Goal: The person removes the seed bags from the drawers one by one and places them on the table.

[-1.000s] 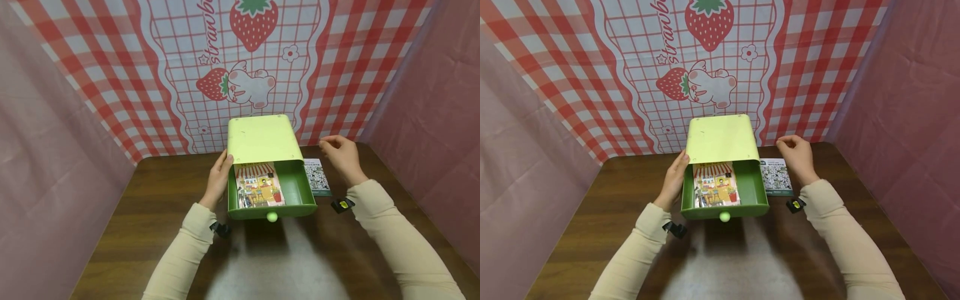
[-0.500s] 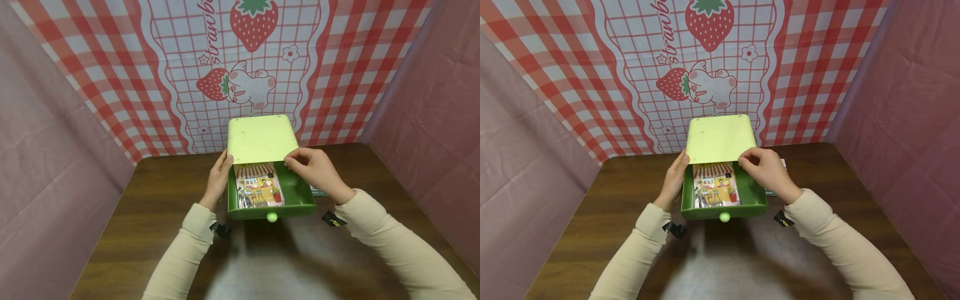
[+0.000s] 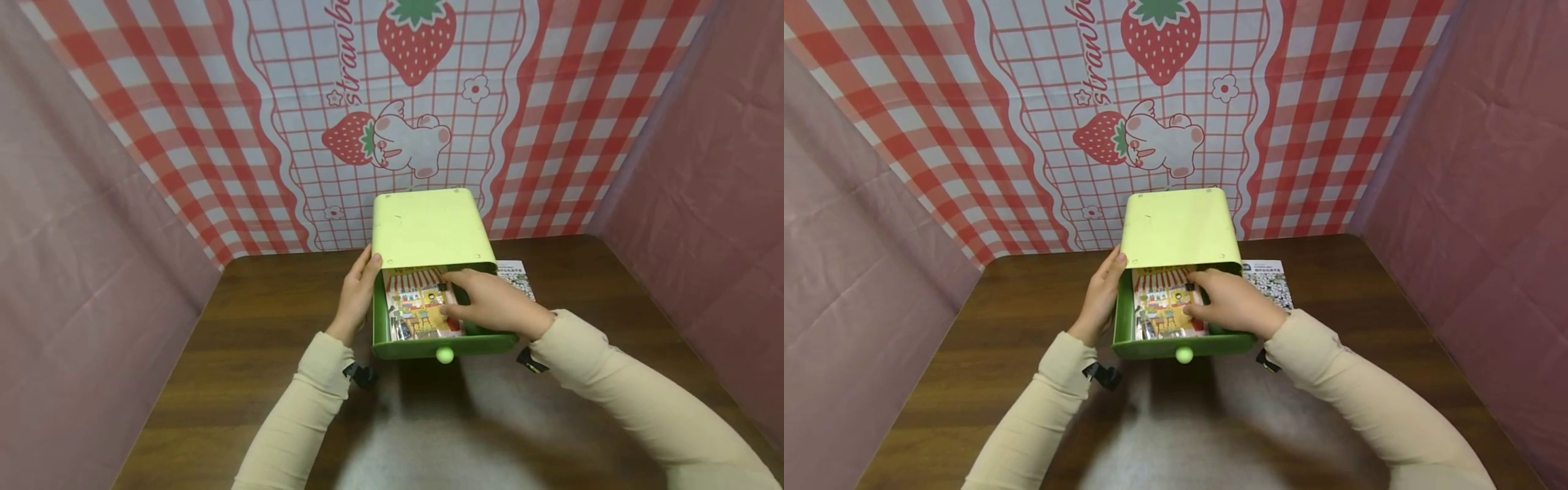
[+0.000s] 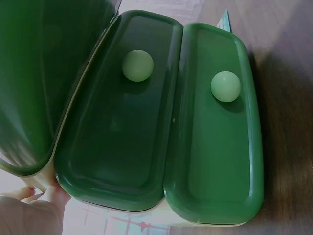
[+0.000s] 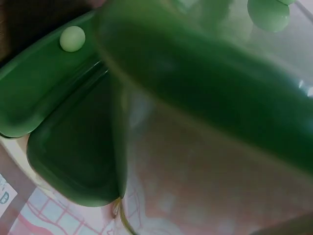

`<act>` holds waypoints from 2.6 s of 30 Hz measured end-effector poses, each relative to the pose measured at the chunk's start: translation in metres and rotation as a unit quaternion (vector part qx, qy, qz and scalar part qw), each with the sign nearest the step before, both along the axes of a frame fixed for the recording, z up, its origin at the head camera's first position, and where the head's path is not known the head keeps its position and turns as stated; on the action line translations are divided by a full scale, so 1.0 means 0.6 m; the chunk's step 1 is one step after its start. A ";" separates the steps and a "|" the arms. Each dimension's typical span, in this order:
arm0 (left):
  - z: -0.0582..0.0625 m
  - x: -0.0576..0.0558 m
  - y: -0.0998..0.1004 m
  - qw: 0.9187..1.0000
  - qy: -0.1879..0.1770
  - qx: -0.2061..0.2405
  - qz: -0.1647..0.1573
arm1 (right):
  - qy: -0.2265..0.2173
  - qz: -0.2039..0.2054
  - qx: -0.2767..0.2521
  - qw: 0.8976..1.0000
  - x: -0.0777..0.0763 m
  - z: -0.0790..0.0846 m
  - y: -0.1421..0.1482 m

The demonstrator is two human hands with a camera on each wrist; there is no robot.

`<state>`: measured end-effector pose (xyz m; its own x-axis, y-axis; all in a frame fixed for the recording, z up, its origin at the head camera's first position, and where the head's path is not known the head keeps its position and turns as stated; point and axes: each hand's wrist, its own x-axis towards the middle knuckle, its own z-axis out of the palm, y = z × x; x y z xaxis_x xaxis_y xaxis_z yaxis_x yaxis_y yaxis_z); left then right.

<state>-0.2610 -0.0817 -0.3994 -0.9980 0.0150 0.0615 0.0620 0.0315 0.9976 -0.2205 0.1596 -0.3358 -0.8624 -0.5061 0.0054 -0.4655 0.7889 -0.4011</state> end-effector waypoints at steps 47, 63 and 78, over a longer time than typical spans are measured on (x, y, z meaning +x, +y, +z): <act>-0.004 -0.002 0.003 1.000 0.007 -0.005 0.013 | -0.194 -0.068 -0.292 0.934 -0.007 -0.007 -0.010; -0.003 0.000 0.003 1.000 0.004 0.002 0.011 | -0.288 -0.105 -0.330 0.893 -0.018 -0.012 -0.012; -0.002 0.001 0.003 1.000 0.007 -0.005 0.005 | -0.307 -0.111 -0.287 0.901 -0.022 -0.018 -0.015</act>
